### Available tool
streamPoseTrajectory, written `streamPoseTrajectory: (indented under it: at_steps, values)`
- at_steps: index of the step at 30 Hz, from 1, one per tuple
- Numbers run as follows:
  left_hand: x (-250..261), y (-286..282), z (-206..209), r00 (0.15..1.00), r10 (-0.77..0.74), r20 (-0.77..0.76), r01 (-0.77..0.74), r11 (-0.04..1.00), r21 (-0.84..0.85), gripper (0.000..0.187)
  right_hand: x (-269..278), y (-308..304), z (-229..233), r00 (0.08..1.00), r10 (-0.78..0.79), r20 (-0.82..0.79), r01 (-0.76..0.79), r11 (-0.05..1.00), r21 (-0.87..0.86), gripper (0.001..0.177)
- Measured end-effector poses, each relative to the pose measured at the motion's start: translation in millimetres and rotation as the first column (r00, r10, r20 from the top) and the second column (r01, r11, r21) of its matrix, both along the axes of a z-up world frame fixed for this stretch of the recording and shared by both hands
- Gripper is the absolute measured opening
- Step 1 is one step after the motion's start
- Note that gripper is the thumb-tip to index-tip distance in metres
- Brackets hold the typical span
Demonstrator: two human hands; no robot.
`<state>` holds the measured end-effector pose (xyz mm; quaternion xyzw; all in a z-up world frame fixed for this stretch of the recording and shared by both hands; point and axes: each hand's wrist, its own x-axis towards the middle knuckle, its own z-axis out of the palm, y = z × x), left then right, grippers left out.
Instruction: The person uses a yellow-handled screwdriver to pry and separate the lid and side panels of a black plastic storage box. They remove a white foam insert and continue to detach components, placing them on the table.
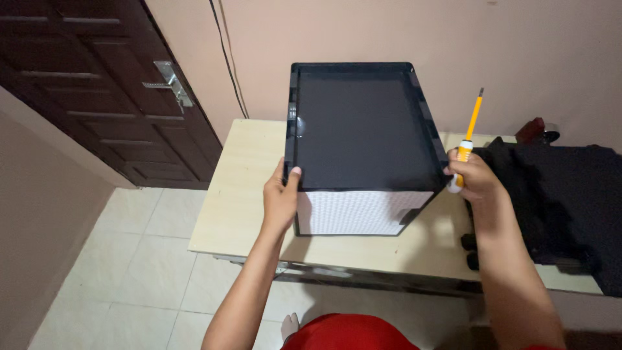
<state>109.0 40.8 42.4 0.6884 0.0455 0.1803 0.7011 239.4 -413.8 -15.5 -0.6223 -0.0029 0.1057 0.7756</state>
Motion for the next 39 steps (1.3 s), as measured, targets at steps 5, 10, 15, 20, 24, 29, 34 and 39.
streamPoseTrajectory:
  at_steps: [5, 10, 15, 20, 24, 29, 34, 39]
  values:
    - [8.1, 8.2, -1.3, 0.995, -0.041, 0.093, 0.041, 0.999, -0.005, 0.045, -3.3, 12.4, -2.3, 0.999, -0.022, -0.039, 0.023, 1.0, 0.012, 0.023]
    - [10.5, 4.7, -9.2, 0.992, 0.123, 0.019, -0.124, 0.99, 0.067, 0.054, -12.2, 24.0, -7.2, 0.997, -0.081, 0.011, 0.08, 0.995, 0.06, 0.015]
    - [-34.9, -69.2, -47.7, 0.804, 0.413, 0.427, -0.554, 0.782, 0.286, 0.063, -41.1, 36.4, -6.4, 0.973, -0.23, -0.022, 0.231, 0.969, 0.086, 0.021]
    - [-82.0, -175.5, -89.5, 0.89, -0.014, 0.455, -0.286, 0.761, 0.582, 0.047, -79.6, 47.9, -2.7, 0.956, -0.289, -0.057, 0.295, 0.94, 0.172, 0.012]
    - [-77.1, -207.8, -102.6, 0.953, -0.116, 0.281, -0.052, 0.848, 0.527, 0.054, -96.5, 58.9, 2.1, 0.967, -0.243, 0.077, 0.232, 0.963, 0.137, 0.02]
    - [-59.6, -227.1, -108.6, 0.94, -0.045, 0.337, -0.153, 0.829, 0.537, 0.049, -94.9, 57.8, 4.0, 0.971, -0.225, 0.084, 0.223, 0.974, 0.04, 0.034]
    - [-43.0, -232.6, -114.2, 0.926, 0.033, 0.377, -0.245, 0.81, 0.532, 0.03, -85.7, 58.1, -3.1, 0.962, -0.264, 0.072, 0.266, 0.963, -0.03, 0.035]
    - [-27.5, -233.6, -122.9, 0.944, 0.041, 0.327, -0.241, 0.764, 0.598, 0.021, -85.9, 62.0, -1.7, 0.956, -0.276, 0.103, 0.277, 0.961, -0.003, 0.033]
